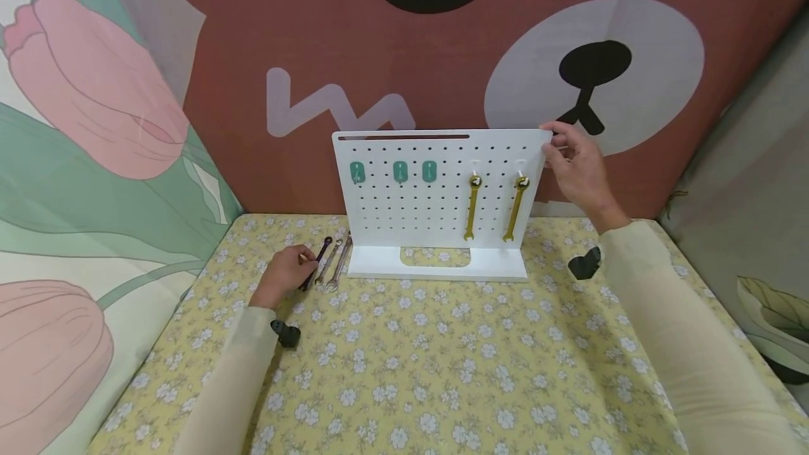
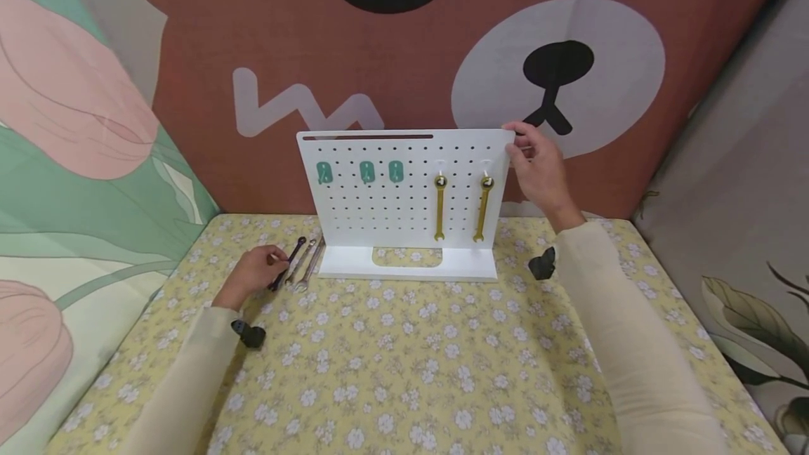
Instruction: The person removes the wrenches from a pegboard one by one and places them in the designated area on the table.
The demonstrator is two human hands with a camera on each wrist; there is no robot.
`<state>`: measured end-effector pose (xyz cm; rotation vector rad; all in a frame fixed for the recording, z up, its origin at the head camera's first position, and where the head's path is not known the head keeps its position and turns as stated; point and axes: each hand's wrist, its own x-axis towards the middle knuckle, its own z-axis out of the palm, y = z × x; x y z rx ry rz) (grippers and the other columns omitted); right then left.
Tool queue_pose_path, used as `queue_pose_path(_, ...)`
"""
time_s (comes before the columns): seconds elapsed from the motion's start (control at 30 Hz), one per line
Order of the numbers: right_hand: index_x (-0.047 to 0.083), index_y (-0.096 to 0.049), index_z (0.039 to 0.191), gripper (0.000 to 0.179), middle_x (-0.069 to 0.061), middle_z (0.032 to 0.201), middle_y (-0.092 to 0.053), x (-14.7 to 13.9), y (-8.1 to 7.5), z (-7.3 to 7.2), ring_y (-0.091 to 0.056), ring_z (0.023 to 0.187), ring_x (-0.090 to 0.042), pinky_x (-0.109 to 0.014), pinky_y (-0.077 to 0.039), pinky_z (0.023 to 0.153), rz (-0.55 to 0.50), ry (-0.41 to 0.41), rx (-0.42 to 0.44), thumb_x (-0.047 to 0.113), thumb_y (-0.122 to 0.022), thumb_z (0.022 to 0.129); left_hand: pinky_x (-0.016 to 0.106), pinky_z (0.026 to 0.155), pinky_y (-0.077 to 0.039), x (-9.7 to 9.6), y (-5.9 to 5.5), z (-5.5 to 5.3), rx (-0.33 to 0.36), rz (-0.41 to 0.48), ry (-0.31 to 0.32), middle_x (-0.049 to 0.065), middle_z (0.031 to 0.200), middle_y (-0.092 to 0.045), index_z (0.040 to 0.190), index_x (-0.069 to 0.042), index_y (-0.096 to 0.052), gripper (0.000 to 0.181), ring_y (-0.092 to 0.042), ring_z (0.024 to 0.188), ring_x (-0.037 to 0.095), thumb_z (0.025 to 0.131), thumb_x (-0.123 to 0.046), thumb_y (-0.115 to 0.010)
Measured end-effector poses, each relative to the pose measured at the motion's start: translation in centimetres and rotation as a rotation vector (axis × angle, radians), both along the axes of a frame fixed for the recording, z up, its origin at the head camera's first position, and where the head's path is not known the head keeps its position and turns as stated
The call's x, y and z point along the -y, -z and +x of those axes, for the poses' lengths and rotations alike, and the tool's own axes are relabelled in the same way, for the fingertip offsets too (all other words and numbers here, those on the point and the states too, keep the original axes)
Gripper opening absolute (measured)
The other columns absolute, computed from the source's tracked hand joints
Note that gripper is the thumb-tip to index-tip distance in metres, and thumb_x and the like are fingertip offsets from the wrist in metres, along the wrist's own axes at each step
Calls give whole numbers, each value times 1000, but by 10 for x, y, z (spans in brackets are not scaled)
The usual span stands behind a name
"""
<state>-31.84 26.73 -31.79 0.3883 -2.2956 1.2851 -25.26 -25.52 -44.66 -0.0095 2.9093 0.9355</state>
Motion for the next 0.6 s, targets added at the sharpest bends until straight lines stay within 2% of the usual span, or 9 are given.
queue_pose_path(0.1, 12, -58, 144, 37, -16, 112, -61, 1, 0, 0, -60, 92, -26, -19, -52, 80, 2, 2, 2, 14, -57, 107, 40, 58, -46, -1, -1, 1, -30, 16, 15, 14, 96, -67, 115, -2, -66, 21, -56, 65, 23, 106, -18, -57)
queue_pose_path(0.2, 12, -59, 144, 36, -15, 111, -61, 1, -1, 1, -61, 93, -26, -22, -53, 81, 1, 6, 1, 14, -57, 107, 40, 57, -45, -5, -4, 3, -90, 62, 56, 13, 95, -66, 116, -1, -67, 22, -54, 63, 24, 106, -18, -57)
queue_pose_path(0.33, 12, -59, 144, 36, -16, 112, -61, 1, -1, 0, -60, 93, -28, -21, -53, 81, -4, 5, 0, 14, -57, 107, 41, 62, -47, -18, -9, 5, -168, 122, 124, 13, 99, -66, 118, 0, -69, 23, -57, 74, 25, 106, -17, -60)
queue_pose_path(0.6, 11, -59, 143, 36, -15, 111, -60, 1, -1, 1, -60, 92, -27, -18, -51, 80, -6, 4, -4, 13, -56, 108, 44, 76, -53, -53, -16, 8, -216, 203, 226, 7, 100, -68, 112, -4, -72, 17, -62, 87, 23, 104, -17, -65)
